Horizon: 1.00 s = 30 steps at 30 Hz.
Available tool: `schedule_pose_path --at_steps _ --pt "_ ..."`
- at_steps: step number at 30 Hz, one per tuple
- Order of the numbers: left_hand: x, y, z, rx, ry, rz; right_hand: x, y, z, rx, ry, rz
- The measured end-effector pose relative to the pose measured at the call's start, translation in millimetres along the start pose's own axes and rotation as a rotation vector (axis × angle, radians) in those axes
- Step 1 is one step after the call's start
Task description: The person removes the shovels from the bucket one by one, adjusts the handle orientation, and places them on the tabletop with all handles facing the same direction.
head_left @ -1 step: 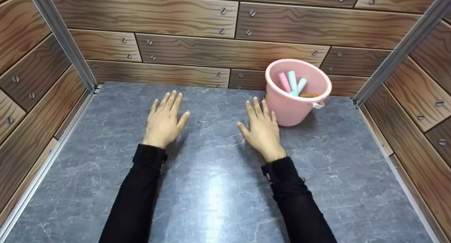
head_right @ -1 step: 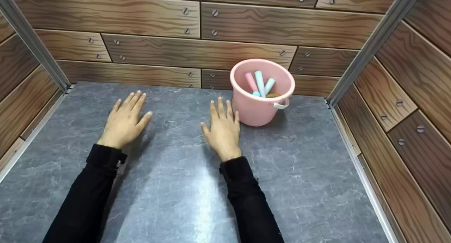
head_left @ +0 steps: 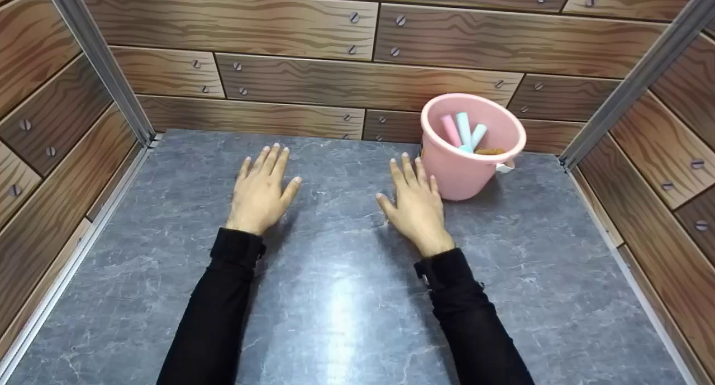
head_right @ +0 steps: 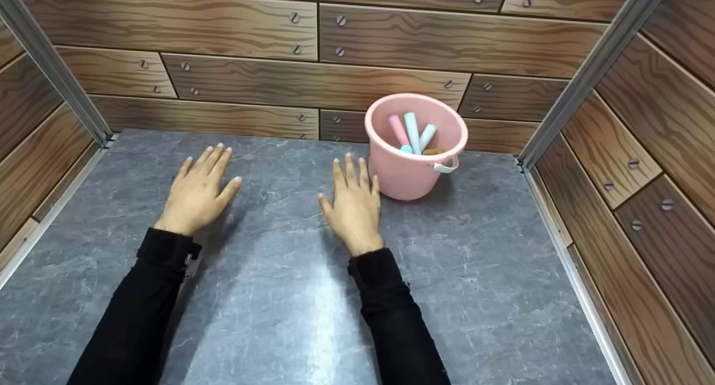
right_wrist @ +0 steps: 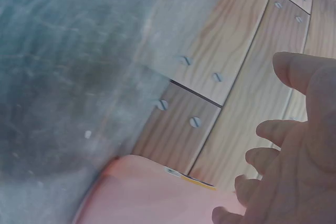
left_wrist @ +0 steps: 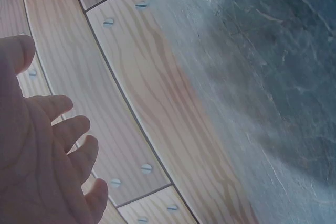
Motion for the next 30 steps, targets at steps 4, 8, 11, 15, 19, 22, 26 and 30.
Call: schedule_pose_path --at_steps 4,8,11,15,19,22,26,30 --pt "-0.1 -0.6 -0.5 -0.002 0.001 0.003 -1 -8 -3 -0.004 -0.014 0.013" --pt "0.1 -1.6 -0.4 0.003 0.003 0.01 1 -28 -3 -0.011 -0.025 0.055" --pt "0.6 -1.6 0.6 0.008 0.006 0.012 6 -48 4 -0.013 -0.026 0.11" --pt "0.8 -0.6 2.5 0.003 0.01 0.002 15 -74 20 -0.028 -0.017 0.203" --pt "1.1 -0.4 3.8 0.002 0.008 0.002 26 -94 46 -0.046 0.036 0.26" --pt "1.5 -1.1 4.7 -0.001 0.011 0.01 36 -103 70 -0.062 0.09 0.271" --pt "2.3 -1.0 5.7 0.0 0.015 0.014 51 -110 100 -0.096 0.145 0.291" --pt "3.1 0.2 6.0 0.013 0.012 0.007 62 -113 122 -0.118 0.178 0.319"
Point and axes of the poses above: each hand's wrist, its own x-axis away from the middle knuckle, its own y-axis out of the palm, z = x × y, the point moved 7 cm from there along -x, towards the middle knuckle, and after that the axes turned 13 degrees about -y, right-handed, at the moved point
